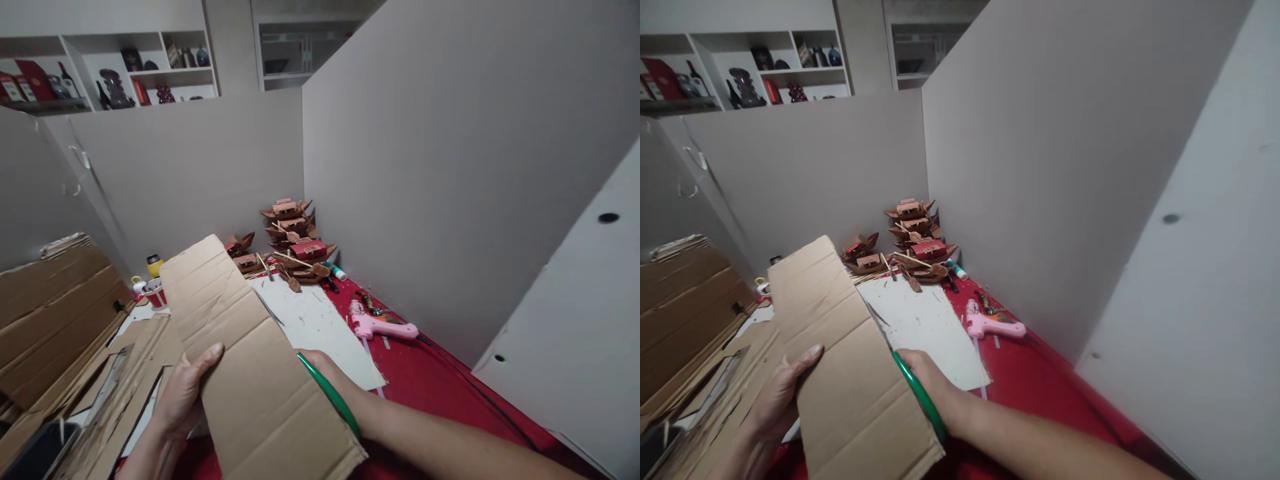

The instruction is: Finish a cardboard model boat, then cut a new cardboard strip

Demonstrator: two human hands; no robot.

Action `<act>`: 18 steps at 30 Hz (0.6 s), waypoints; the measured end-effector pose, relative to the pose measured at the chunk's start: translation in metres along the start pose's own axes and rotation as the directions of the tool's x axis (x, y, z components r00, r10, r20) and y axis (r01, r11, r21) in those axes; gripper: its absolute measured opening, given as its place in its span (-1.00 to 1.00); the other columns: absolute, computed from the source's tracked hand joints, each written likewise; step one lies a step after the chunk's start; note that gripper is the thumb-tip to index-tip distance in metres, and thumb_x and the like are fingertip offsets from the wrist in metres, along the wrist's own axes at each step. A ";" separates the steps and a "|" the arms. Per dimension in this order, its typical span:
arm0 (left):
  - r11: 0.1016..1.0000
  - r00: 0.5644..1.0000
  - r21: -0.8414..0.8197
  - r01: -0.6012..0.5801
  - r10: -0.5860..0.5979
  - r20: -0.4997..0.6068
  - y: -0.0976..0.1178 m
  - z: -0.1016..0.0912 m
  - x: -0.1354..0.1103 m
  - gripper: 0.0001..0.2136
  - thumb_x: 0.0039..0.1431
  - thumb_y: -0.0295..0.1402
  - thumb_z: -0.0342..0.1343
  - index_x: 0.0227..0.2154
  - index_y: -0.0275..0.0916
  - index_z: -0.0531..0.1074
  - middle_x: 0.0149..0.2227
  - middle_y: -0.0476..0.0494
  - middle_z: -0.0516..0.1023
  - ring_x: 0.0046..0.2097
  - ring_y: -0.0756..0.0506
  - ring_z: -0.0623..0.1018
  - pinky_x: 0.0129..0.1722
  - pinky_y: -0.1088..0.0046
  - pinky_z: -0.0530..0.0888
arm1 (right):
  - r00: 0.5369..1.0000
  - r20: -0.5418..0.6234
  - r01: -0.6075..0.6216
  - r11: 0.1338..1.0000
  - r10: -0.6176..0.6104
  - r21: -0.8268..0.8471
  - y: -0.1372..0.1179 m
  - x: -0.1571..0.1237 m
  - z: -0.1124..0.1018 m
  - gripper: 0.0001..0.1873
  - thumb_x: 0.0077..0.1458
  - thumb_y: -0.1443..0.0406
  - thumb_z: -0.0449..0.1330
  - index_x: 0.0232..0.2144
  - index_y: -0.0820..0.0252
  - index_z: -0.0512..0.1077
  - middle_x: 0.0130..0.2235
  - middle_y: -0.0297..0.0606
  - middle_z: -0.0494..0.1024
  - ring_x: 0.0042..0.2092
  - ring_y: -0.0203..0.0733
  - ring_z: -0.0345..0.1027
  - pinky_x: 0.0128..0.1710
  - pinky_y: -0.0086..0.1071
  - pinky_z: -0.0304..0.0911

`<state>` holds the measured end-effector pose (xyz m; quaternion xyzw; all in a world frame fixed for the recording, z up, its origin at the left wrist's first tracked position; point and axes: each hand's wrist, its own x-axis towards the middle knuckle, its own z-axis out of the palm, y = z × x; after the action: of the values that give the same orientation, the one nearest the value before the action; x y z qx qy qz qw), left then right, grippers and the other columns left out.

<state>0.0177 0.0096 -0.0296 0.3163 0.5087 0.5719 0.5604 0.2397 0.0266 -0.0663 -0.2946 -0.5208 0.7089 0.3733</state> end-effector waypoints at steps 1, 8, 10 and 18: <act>1.000 1.000 0.004 0.004 -0.004 0.011 0.000 0.001 0.000 -0.59 -0.20 -0.33 0.37 -0.21 -0.28 0.50 -0.39 -0.20 0.64 -0.38 -0.24 0.62 -0.39 0.31 0.54 | 1.000 -0.005 0.020 0.999 -0.020 -0.043 -0.001 0.000 -0.001 -0.71 -0.15 0.18 0.33 -0.39 0.29 0.54 -0.42 -0.31 0.55 -0.30 -0.11 0.38 -0.29 -0.33 0.26; 0.999 0.992 -0.026 0.042 -0.038 0.122 -0.005 0.004 -0.002 -0.53 -0.13 -0.31 0.33 -0.08 -0.31 0.47 -0.27 -0.29 0.63 -0.25 -0.29 0.62 -0.26 0.24 0.54 | 0.994 0.056 -0.103 0.979 0.094 0.177 -0.011 -0.004 0.011 -0.59 -0.04 0.02 0.21 -0.39 0.29 0.52 -0.51 -0.28 0.51 -0.41 -0.12 0.39 -0.34 -0.27 0.30; 0.997 0.987 -0.030 0.073 -0.068 0.145 -0.008 0.004 -0.002 -0.54 -0.12 -0.31 0.33 -0.09 -0.33 0.48 -0.27 -0.31 0.63 -0.24 -0.30 0.61 -0.25 0.25 0.54 | 0.999 0.035 -0.028 0.991 0.024 0.131 -0.013 -0.005 0.014 -0.59 -0.07 0.01 0.24 -0.41 0.29 0.50 -0.54 -0.32 0.49 -0.44 -0.15 0.36 -0.36 -0.28 0.30; 0.980 0.998 -0.198 0.003 -0.016 -0.064 0.018 -0.017 0.005 -0.64 -0.10 -0.38 0.27 -0.17 -0.35 0.49 -0.41 -0.25 0.63 -0.32 -0.27 0.63 -0.28 0.24 0.57 | 0.972 -0.197 0.107 0.987 -0.129 -0.118 -0.001 0.008 -0.007 -0.47 0.08 -0.17 0.01 -0.51 0.17 0.23 -0.75 -0.55 0.11 -0.76 -0.41 -0.01 -0.80 -0.54 -0.04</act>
<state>-0.0045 0.0132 -0.0185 0.2378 0.4686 0.6270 0.5751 0.2415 0.0370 -0.0680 -0.3535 -0.5334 0.6228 0.4501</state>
